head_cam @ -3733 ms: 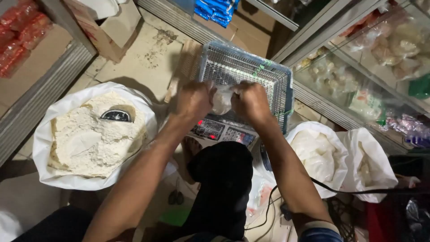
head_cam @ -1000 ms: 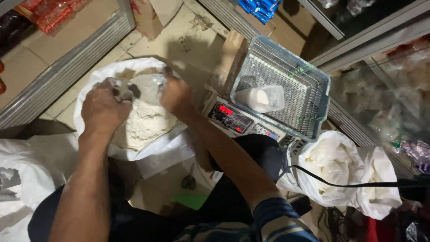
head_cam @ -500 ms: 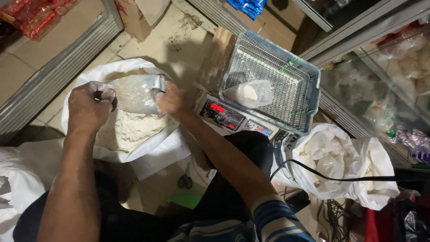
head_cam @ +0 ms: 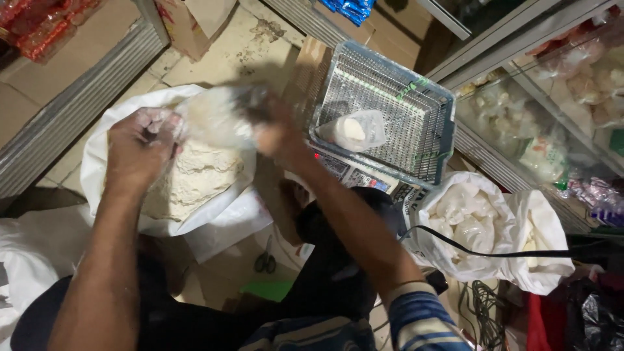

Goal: Scooping flour from a large bulk sack into smaller plastic bags and weighing them on a digital scale for portioning.

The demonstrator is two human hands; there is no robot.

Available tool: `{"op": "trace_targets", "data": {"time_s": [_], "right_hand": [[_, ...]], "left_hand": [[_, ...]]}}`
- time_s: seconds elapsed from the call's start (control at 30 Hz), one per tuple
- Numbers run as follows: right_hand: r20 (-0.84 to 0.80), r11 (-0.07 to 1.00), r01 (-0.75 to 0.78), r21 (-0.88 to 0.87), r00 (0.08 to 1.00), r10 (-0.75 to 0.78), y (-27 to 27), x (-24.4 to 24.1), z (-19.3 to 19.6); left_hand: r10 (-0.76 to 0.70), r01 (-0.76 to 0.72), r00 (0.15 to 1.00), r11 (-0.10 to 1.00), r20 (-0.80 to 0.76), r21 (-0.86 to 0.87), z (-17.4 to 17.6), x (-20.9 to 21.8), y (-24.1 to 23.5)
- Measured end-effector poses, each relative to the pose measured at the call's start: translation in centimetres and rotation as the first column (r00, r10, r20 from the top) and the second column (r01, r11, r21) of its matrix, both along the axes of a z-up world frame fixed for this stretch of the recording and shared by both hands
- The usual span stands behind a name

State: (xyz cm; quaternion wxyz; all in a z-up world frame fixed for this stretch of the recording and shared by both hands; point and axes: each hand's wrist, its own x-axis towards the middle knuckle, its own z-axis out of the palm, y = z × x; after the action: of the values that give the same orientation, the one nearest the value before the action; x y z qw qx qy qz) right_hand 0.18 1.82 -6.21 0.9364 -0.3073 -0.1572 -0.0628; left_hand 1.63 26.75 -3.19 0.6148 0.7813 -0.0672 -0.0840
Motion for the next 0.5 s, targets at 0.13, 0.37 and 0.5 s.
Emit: {"op": "trace_targets", "data": {"time_s": [0.13, 0.37, 0.5], "right_hand": [[0.497, 0.179, 0.53, -0.829, 0.845, -0.199, -7.6, -2.0, 7.8], [0.265, -0.189, 0.185, -0.964, 0.666, -0.698, -17.8, -8.7, 17.5], [0.304, -0.28, 0.128, -0.951, 0.53, -0.791, -18.6, -11.4, 18.7]], "left_hand": [[-0.106, 0.105, 0.994, 0.993, -0.025, -0.048, -0.1, -0.3, -2.2], [-0.229, 0.297, 0.933, 0.926, -0.278, 0.232, 1.7, -2.2, -8.5], [-0.313, 0.344, 0.937, 0.905, -0.157, 0.251, -2.0, -2.8, -12.6]]}}
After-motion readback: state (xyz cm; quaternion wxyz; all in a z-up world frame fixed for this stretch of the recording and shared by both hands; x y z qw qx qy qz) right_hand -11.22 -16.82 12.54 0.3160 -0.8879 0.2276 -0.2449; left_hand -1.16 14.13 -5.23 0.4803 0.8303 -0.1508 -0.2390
